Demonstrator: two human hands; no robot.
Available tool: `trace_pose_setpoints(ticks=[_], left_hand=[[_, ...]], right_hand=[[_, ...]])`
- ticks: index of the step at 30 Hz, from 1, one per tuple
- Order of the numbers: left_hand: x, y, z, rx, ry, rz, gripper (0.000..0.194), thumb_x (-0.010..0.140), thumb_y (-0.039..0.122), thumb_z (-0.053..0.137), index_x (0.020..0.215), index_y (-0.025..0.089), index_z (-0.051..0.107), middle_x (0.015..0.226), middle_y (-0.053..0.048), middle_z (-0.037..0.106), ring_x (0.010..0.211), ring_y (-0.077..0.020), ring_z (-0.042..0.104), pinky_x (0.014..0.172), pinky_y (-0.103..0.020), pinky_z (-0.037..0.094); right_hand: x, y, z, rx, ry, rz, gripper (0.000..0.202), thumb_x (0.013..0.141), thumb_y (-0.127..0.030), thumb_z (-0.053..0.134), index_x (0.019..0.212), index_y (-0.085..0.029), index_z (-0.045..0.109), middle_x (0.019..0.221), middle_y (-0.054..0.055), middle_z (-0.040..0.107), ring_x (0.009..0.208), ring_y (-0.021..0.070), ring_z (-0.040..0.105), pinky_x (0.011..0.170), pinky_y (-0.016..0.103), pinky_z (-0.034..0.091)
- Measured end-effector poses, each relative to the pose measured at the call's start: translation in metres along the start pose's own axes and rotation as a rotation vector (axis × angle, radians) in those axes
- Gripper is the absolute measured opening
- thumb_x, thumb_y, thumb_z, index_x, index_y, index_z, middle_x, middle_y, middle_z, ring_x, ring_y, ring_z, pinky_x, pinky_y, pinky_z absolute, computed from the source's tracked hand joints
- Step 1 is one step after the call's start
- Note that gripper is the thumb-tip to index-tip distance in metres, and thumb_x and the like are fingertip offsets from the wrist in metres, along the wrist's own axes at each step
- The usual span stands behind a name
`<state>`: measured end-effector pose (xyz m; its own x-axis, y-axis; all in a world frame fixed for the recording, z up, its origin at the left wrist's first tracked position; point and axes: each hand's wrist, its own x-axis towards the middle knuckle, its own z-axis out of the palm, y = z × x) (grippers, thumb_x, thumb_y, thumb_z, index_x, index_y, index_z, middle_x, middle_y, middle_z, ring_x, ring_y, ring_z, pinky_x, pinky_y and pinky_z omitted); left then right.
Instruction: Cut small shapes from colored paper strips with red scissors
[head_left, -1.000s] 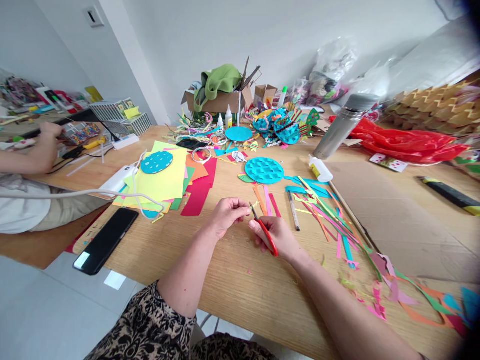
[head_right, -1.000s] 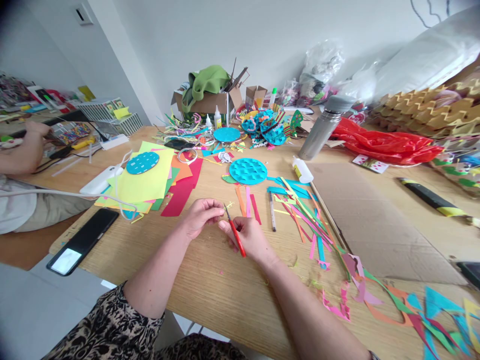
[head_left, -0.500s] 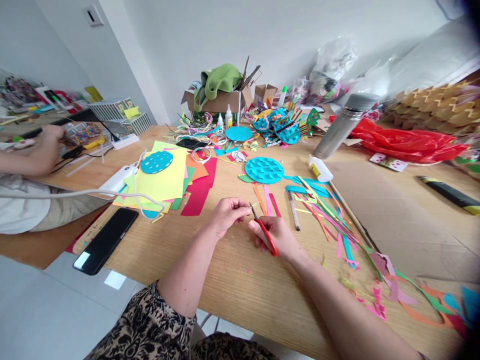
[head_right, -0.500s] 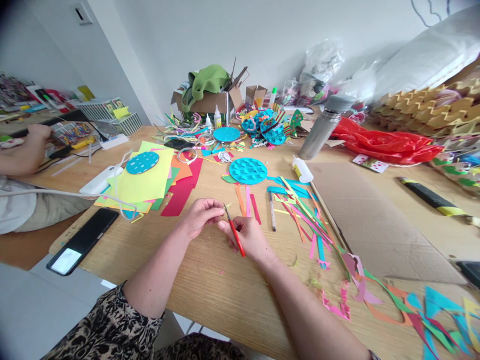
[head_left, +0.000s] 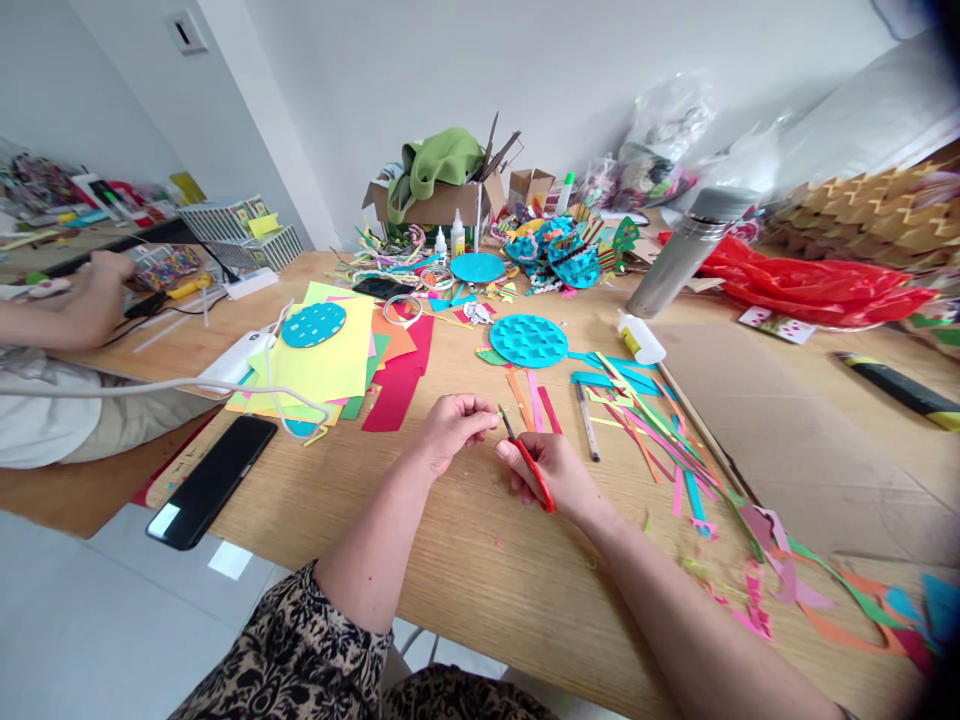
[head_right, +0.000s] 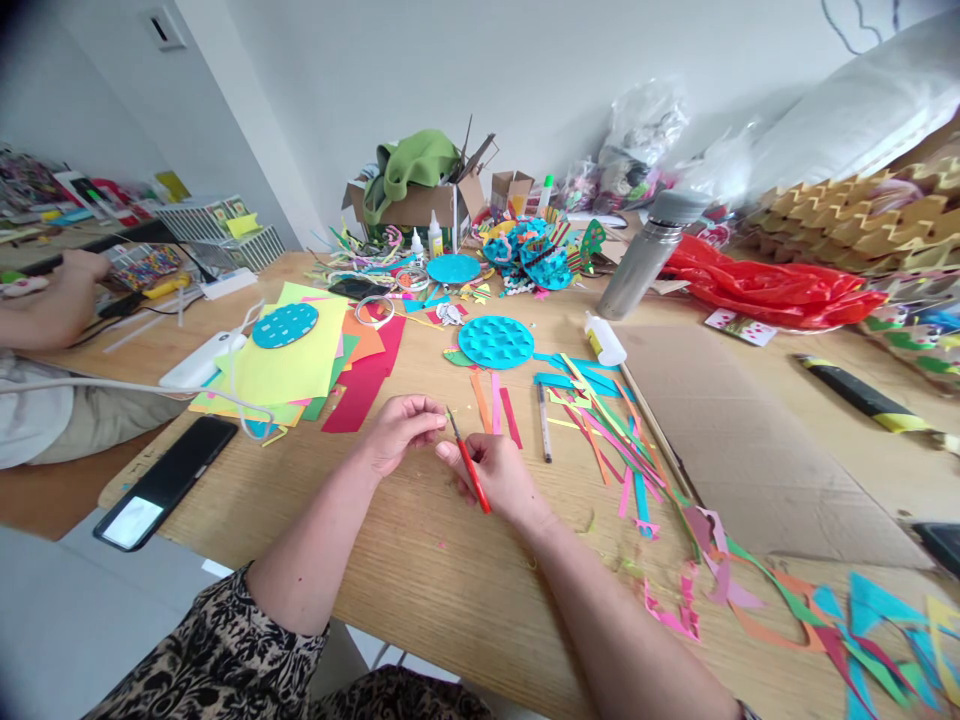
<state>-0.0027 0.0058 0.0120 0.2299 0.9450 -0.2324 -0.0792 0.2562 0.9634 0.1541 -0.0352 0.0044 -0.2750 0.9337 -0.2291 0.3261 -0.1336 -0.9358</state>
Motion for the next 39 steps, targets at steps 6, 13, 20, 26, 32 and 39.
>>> trace_pose_setpoints(ticks=[6, 13, 20, 26, 32, 39], left_hand=[[-0.0002, 0.0010, 0.0002, 0.001, 0.004, 0.005, 0.018, 0.059, 0.026, 0.070, 0.066, 0.012, 0.061, 0.056, 0.002, 0.054, 0.049, -0.0056, 0.044, 0.045, -0.019, 0.027], [0.0005, 0.0007, -0.0008, 0.018, -0.008, 0.011, 0.018, 0.059, 0.026, 0.069, 0.066, 0.013, 0.061, 0.057, 0.002, 0.054, 0.049, -0.0055, 0.044, 0.045, -0.019, 0.027], [-0.0015, 0.0040, -0.0012, 0.040, -0.021, 0.020, 0.016, 0.060, 0.026, 0.068, 0.065, 0.013, 0.060, 0.053, 0.003, 0.052, 0.048, -0.0059, 0.043, 0.044, -0.019, 0.026], [-0.0012, 0.0042, -0.0030, 0.048, -0.026, 0.016, 0.016, 0.060, 0.026, 0.068, 0.065, 0.013, 0.061, 0.051, 0.003, 0.051, 0.048, -0.0060, 0.043, 0.045, -0.020, 0.026], [-0.0017, 0.0049, -0.0047, 0.048, -0.039, 0.015, 0.015, 0.061, 0.025, 0.068, 0.065, 0.013, 0.061, 0.052, 0.003, 0.052, 0.048, -0.0055, 0.042, 0.044, -0.020, 0.025], [-0.0025, 0.0053, -0.0046, 0.049, -0.042, 0.017, 0.016, 0.061, 0.026, 0.069, 0.065, 0.012, 0.061, 0.053, 0.003, 0.053, 0.047, -0.0049, 0.043, 0.044, -0.019, 0.025]], right_hand=[[0.0006, 0.0009, 0.0003, 0.006, -0.007, 0.008, 0.051, 0.072, -0.065, 0.060, 0.056, -0.020, 0.044, 0.044, -0.001, 0.054, 0.033, 0.0101, 0.047, 0.033, 0.019, 0.030], [0.0012, 0.0023, 0.0004, -0.001, -0.008, -0.013, 0.051, 0.073, -0.065, 0.059, 0.056, -0.020, 0.044, 0.043, -0.001, 0.053, 0.033, 0.0100, 0.046, 0.033, 0.020, 0.030], [0.0001, 0.0002, 0.0014, -0.020, 0.005, -0.013, 0.052, 0.071, -0.067, 0.059, 0.054, -0.020, 0.043, 0.042, -0.001, 0.053, 0.033, 0.0098, 0.045, 0.034, 0.020, 0.030], [-0.0002, 0.0009, 0.0010, -0.036, -0.001, -0.028, 0.052, 0.073, -0.066, 0.059, 0.054, -0.020, 0.043, 0.042, -0.001, 0.053, 0.034, 0.0099, 0.046, 0.035, 0.020, 0.031], [0.0017, 0.0047, 0.0001, -0.055, -0.008, -0.056, 0.051, 0.075, -0.065, 0.058, 0.055, -0.019, 0.045, 0.043, 0.000, 0.054, 0.035, 0.0104, 0.048, 0.036, 0.020, 0.032], [0.0017, 0.0032, 0.0011, -0.114, 0.024, -0.078, 0.051, 0.074, -0.064, 0.058, 0.055, -0.019, 0.046, 0.043, 0.001, 0.055, 0.036, 0.0109, 0.048, 0.036, 0.021, 0.032]])
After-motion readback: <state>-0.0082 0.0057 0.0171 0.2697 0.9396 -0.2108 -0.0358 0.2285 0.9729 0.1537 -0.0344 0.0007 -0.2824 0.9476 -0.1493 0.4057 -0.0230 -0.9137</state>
